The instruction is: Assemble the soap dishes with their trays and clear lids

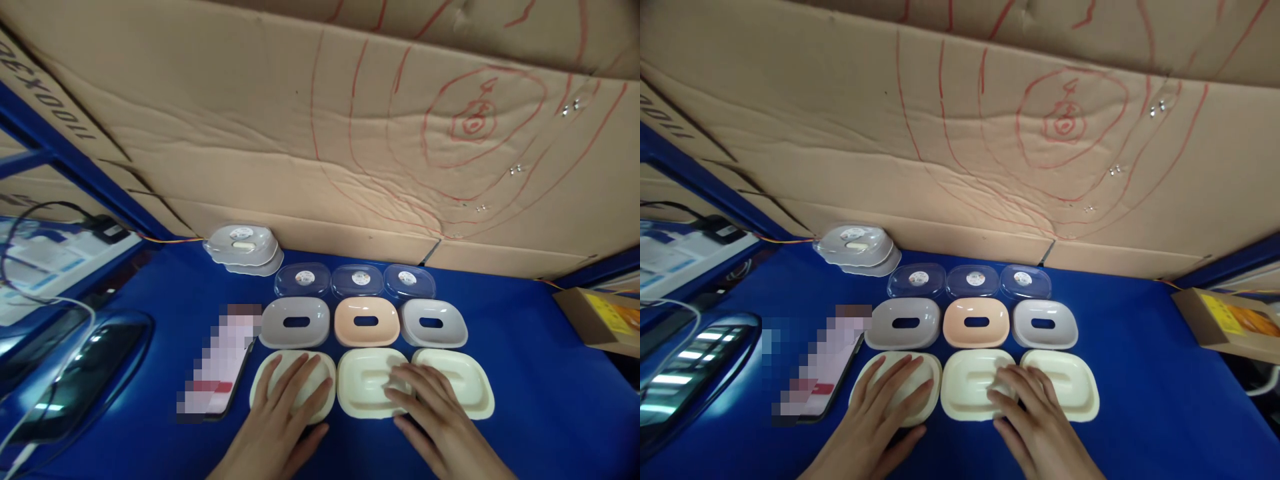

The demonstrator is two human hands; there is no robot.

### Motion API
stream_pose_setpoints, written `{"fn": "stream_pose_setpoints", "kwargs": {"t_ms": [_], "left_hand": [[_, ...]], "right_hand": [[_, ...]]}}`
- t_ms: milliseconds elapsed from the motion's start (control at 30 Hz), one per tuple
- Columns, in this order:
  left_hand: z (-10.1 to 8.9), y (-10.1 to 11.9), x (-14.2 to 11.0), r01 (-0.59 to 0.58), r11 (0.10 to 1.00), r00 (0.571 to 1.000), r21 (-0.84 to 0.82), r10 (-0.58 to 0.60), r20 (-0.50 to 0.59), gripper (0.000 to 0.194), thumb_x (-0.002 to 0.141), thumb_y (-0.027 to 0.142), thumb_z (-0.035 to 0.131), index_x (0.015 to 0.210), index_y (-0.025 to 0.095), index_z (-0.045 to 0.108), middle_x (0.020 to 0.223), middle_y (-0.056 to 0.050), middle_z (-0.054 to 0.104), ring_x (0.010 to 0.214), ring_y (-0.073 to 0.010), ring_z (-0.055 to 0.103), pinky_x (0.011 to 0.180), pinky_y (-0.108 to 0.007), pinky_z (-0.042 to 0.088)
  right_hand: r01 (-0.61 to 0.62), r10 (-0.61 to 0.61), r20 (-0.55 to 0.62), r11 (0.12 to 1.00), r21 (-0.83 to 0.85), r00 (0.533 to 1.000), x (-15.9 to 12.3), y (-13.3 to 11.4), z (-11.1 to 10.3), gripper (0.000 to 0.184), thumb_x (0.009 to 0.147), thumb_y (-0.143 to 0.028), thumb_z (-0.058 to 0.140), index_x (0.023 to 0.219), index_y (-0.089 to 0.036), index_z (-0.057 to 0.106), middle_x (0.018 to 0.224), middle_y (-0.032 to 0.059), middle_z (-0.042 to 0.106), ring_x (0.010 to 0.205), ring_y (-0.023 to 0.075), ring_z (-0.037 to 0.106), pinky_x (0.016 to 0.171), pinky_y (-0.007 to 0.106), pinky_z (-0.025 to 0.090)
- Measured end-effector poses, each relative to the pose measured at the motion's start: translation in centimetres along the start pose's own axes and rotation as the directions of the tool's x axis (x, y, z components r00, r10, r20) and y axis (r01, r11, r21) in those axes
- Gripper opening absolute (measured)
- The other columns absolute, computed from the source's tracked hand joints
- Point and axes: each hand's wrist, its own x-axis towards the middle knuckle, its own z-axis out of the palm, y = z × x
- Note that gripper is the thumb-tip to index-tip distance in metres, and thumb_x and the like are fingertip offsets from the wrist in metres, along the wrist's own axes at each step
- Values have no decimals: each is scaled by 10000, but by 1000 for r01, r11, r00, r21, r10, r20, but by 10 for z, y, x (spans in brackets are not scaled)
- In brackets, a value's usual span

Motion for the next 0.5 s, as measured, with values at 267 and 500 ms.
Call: {"fn": "stream_pose_setpoints", "kwargs": {"t_ms": [267, 500], "left_hand": [[-5, -26, 2, 171, 976, 985, 132, -171, -11, 719, 954, 465, 681, 1601, 249, 453, 1694, -203, 370, 1553, -442, 351, 1213, -630, 278], [4, -32, 15, 117, 988, 991, 103, -124, 59, 737, 1002, 433, 625, 1667, 265, 356, 1675, -150, 434, 1529, -384, 398, 1140, -548, 430]], "right_hand": [[-238, 200, -224, 959, -156, 954, -34, 49, 7, 686, 1060, -359, 550, 1689, -373, 276, 1760, 86, 297, 1558, 419, 389, 1206, 667, 381], [-212, 194, -108, 958, -193, 975, -19, 49, 17, 656, 1089, -380, 514, 1692, -355, 257, 1787, 92, 227, 1596, 354, 335, 1203, 588, 398]]}}
